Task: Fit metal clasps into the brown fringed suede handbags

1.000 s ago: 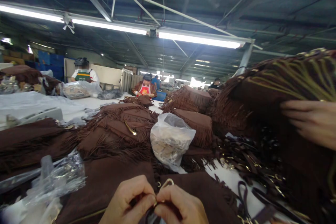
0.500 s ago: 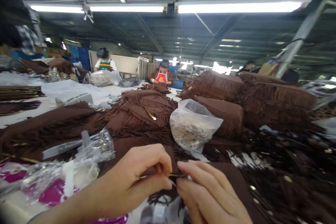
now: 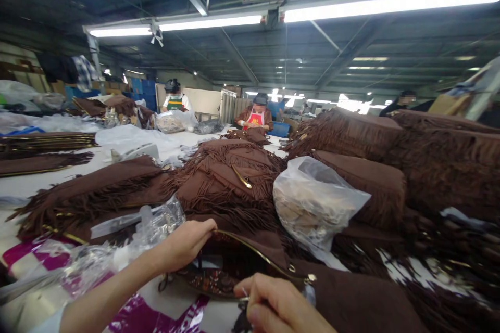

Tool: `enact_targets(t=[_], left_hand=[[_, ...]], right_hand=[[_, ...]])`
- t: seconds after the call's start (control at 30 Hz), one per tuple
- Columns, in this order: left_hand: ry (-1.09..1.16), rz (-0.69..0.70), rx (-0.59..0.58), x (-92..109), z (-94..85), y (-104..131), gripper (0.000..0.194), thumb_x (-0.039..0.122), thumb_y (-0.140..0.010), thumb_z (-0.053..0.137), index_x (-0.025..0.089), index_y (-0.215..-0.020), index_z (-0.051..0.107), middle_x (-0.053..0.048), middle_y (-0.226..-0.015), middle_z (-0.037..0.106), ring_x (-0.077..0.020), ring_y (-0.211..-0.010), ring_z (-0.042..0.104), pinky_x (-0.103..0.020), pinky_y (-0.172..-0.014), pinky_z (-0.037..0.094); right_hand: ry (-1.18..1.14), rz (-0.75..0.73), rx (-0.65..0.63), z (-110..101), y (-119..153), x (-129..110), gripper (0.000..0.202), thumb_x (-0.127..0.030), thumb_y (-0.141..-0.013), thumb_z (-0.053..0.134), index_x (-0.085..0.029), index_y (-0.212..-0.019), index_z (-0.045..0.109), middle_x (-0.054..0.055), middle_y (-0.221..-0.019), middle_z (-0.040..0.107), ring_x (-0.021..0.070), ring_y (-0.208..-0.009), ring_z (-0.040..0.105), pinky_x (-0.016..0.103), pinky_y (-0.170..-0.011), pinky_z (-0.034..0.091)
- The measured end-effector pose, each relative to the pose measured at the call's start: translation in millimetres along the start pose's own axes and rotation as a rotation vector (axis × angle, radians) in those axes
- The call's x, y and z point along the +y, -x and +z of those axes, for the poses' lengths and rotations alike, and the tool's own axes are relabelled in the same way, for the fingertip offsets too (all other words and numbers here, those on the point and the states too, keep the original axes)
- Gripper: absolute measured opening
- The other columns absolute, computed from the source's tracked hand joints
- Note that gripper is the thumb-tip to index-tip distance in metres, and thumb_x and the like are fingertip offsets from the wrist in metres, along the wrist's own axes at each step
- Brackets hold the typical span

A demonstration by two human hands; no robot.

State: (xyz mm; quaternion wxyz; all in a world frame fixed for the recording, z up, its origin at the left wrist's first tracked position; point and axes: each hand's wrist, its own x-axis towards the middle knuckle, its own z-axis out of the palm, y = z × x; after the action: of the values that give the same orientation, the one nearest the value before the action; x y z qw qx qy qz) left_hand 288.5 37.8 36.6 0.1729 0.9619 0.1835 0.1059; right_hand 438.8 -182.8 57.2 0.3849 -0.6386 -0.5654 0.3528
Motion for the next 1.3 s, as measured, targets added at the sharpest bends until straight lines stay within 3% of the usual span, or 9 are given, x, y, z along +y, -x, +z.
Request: enact_targets(t=[0.1,0.27,0.53,0.73,0.87,0.97,1.07,1.2,1.3], left_hand=[[0.135,-0.014,0.027,-13.1,2.3,-11.2,0.016,0.019,-0.094,0.037,0.021,-0.082,0.048,-0.001,-0.078,0.059,-0.0168,-0.075,0.056,-0.025,-0.07,0.04],[0.377,-0.099,0.048,-37.4,19.1,-23.9,0.016,0.02,-0.09,0.036,0.019,-0.079,0.048,0.0,-0.082,0.057,-0.0157,-0.082,0.052,-0.024,-0.076,0.041],[0.667,-0.189,0.006,-56.1,28.9,-32.8,0.01,0.021,-0.08,0.044,0.018,-0.078,0.053,0.002,-0.079,0.053,-0.0161,-0.082,0.049,-0.025,-0.078,0.04],[0.82,-0.275,0.01,-58.6,34.7,-32.6,0.009,0.022,-0.078,0.045,0.018,-0.079,0.053,0.004,-0.074,0.049,-0.0144,-0.075,0.047,-0.025,-0.071,0.039],[0.891,-0.346,0.005,-56.2,39.7,-31.6,0.015,0.014,-0.071,0.044,0.017,-0.083,0.053,0.005,-0.071,0.048,-0.0126,-0.067,0.044,-0.023,-0.063,0.036],[0.923,-0.379,0.009,-54.4,40.9,-31.0,0.021,0.009,-0.07,0.043,0.018,-0.088,0.051,0.007,-0.064,0.043,-0.0115,-0.059,0.038,-0.022,-0.055,0.029],[0.951,-0.391,0.007,-53.0,40.3,-29.8,0.023,0.007,-0.072,0.043,0.019,-0.09,0.049,0.008,-0.061,0.04,-0.0107,-0.056,0.035,-0.022,-0.051,0.025],[0.987,-0.408,-0.004,-52.5,40.7,-28.8,0.022,0.005,-0.073,0.043,0.019,-0.089,0.048,0.008,-0.061,0.042,-0.0099,-0.052,0.034,-0.022,-0.048,0.023],[1.021,-0.408,-0.004,-53.1,42.0,-29.0,0.021,0.006,-0.072,0.044,0.02,-0.088,0.048,0.008,-0.061,0.043,-0.0093,-0.051,0.034,-0.021,-0.047,0.023]], right_hand=[[0.202,0.063,-0.029,6.1,-29.3,23.6,0.01,-0.021,-0.086,0.044,-0.021,-0.077,0.05,0.004,-0.084,0.067,0.0184,-0.072,0.065,0.027,-0.067,0.048],[0.392,-0.106,-0.069,22.5,-64.7,45.9,0.011,-0.014,-0.079,0.043,-0.022,-0.071,0.042,0.004,-0.081,0.062,0.0194,-0.078,0.059,0.028,-0.072,0.042],[0.031,-0.02,-0.052,59.0,-102.7,35.8,0.016,-0.028,-0.078,0.046,-0.02,-0.065,0.049,0.003,-0.072,0.062,0.0185,-0.071,0.057,0.027,-0.067,0.04],[-0.236,0.041,-0.02,71.8,-111.9,53.8,0.024,-0.039,-0.086,0.05,-0.019,-0.074,0.053,0.002,-0.072,0.064,0.0166,-0.068,0.055,0.025,-0.065,0.041],[0.136,-0.222,0.172,69.3,-108.1,67.9,0.022,-0.03,-0.094,0.046,-0.021,-0.074,0.051,0.0,-0.076,0.061,0.0158,-0.071,0.057,0.023,-0.068,0.043],[0.266,-0.459,0.176,65.4,-108.4,68.2,0.016,-0.019,-0.095,0.044,-0.022,-0.081,0.052,0.002,-0.096,0.066,0.0145,-0.086,0.064,0.019,-0.078,0.047],[0.282,-0.518,0.194,62.9,-111.3,61.2,0.015,-0.016,-0.096,0.046,-0.023,-0.084,0.053,0.003,-0.109,0.068,0.0137,-0.096,0.067,0.016,-0.085,0.047],[0.388,-0.561,0.21,64.9,-114.7,59.1,0.018,-0.014,-0.095,0.042,-0.023,-0.082,0.051,0.003,-0.098,0.07,0.012,-0.083,0.068,0.015,-0.076,0.051],[0.597,-0.617,0.205,72.2,-118.4,75.3,0.022,-0.01,-0.094,0.038,-0.023,-0.09,0.056,0.008,-0.118,0.068,0.0151,-0.097,0.07,0.018,-0.08,0.054]])
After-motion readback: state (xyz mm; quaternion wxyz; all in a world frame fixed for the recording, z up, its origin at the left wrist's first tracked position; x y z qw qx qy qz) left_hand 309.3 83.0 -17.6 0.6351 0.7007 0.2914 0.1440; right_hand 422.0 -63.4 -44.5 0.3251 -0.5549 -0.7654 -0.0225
